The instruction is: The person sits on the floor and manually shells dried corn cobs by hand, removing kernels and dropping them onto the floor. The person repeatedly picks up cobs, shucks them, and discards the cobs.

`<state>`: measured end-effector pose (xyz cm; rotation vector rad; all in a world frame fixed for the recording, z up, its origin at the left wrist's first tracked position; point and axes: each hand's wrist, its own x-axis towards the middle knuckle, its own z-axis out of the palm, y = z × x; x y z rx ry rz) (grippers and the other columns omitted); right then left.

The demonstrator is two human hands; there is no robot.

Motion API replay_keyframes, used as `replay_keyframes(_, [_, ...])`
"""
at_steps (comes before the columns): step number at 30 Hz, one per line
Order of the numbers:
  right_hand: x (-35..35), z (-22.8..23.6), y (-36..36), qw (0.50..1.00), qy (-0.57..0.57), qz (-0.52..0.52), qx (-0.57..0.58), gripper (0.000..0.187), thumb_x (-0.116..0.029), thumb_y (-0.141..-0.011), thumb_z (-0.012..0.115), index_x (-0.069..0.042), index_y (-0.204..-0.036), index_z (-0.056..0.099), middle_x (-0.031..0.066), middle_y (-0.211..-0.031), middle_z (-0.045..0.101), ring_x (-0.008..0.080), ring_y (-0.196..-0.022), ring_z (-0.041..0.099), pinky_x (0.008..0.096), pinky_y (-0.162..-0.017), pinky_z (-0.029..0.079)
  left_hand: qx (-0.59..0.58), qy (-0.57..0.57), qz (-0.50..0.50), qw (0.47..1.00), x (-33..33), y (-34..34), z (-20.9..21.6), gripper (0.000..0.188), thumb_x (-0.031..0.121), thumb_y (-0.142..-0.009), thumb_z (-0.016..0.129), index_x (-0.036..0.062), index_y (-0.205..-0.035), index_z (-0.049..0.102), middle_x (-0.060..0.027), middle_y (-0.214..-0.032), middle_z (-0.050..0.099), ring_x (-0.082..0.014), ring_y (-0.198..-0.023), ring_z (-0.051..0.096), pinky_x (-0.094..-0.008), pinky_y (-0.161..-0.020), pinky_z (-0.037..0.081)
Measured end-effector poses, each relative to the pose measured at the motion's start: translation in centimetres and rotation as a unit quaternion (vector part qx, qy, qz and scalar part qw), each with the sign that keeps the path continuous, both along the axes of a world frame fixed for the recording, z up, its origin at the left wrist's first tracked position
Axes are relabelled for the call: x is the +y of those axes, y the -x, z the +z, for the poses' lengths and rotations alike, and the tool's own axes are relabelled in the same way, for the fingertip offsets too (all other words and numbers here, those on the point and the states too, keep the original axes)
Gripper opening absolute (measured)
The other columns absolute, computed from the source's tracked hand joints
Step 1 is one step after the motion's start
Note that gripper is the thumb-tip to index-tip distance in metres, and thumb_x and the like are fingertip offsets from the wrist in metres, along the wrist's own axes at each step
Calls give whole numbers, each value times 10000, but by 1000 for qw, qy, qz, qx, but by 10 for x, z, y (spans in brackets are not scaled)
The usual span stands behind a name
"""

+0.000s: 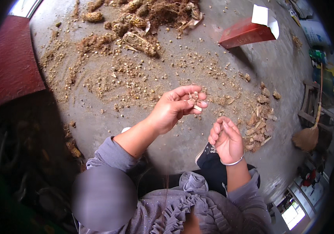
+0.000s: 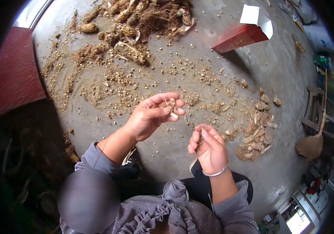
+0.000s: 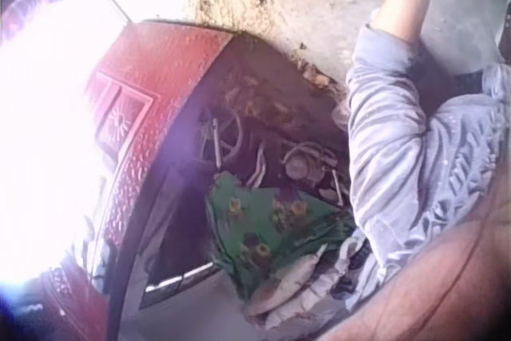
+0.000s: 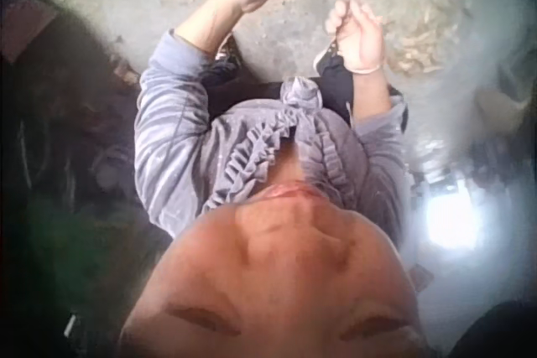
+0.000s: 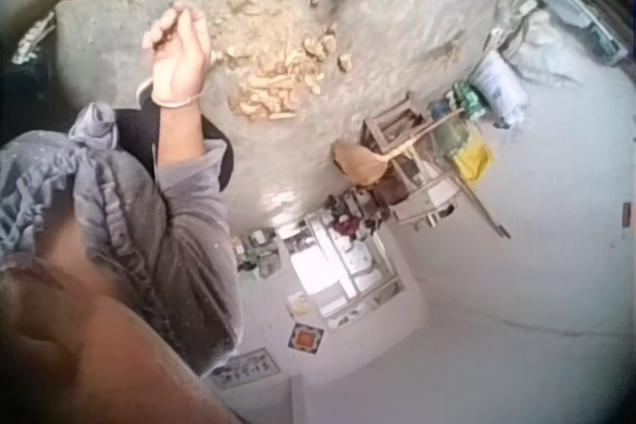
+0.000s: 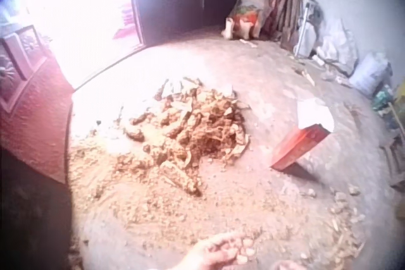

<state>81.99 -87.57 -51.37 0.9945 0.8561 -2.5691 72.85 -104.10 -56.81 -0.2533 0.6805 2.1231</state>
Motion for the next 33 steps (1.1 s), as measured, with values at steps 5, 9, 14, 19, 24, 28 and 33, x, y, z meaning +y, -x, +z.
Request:
replay_keyframes(5, [0, 2, 23, 1000, 8, 4, 22, 137, -103, -833, 433, -10, -928, 463, 51, -670, 462, 141, -565, 446, 270, -511, 372, 25, 210, 42, 976, -5, 2, -6, 250, 68, -832, 457, -16, -1067, 470, -107, -898, 576, -182, -750, 591, -265, -630, 483])
replay_keyframes(9, [19, 13, 11, 999, -21, -21, -11, 133, -105, -837, 419, -12, -916, 472, -3, -575, 398, 89, -485, 385, 224, -425, 334, 63, 278, 81, 955, -6, -1, -31, 189, 67, -828, 478, -4, -1003, 486, -75, -810, 560, -130, -643, 555, -244, -575, 465])
replay_keyframes(14, [82, 63, -16, 986, -97, -128, 44, 191, -103, -850, 365, 10, -973, 458, -28, -516, 304, 53, -419, 287, 192, -312, 253, 95, 335, 71, 935, 15, 11, -53, 152, 60, -839, 456, 1, -976, 489, -45, -779, 537, -127, -663, 554, -241, -590, 467])
replay_keyframes(19, [138, 75, -31, 972, -196, -107, 68, 170, -115, -854, 375, 7, -948, 448, -33, -515, 299, 46, -422, 291, 180, -328, 253, 181, 450, 28, 874, 50, 30, -72, 151, 51, -839, 451, -19, -968, 486, -96, -790, 557, -151, -667, 575, -262, -620, 490])
replay_keyframes(24, [163, 0, -17, 973, -190, 127, -13, 161, -95, -829, 420, 15, -937, 470, -19, -571, 382, 46, -457, 341, 176, -376, 296, 387, 331, -122, 852, 163, 20, -49, 389, 129, -820, 499, -6, -1167, 386, -163, -1079, 488, -225, -914, 536, -306, -750, 461])
replay_keyframes(28, [154, -93, -25, 935, -181, 300, -59, 147, -60, -815, 409, -6, -901, 516, 6, -612, 424, 76, -490, 397, 198, -421, 348, 558, 402, -69, 722, 199, 33, -42, 403, 173, -803, 534, -17, -1138, 416, -186, -1129, 459, -260, -951, 528, -323, -764, 453])
replay_keyframes(33, [123, -178, -53, 771, -380, 511, -6, 141, -154, -796, 483, -32, -862, 507, 123, -708, 564, 244, -660, 545, 358, -599, 430, 447, 691, -224, 522, 67, 7, -114, 114, 152, -753, 560, 43, -783, 539, -130, -770, 550, -280, -709, 562, -360, -618, 457])
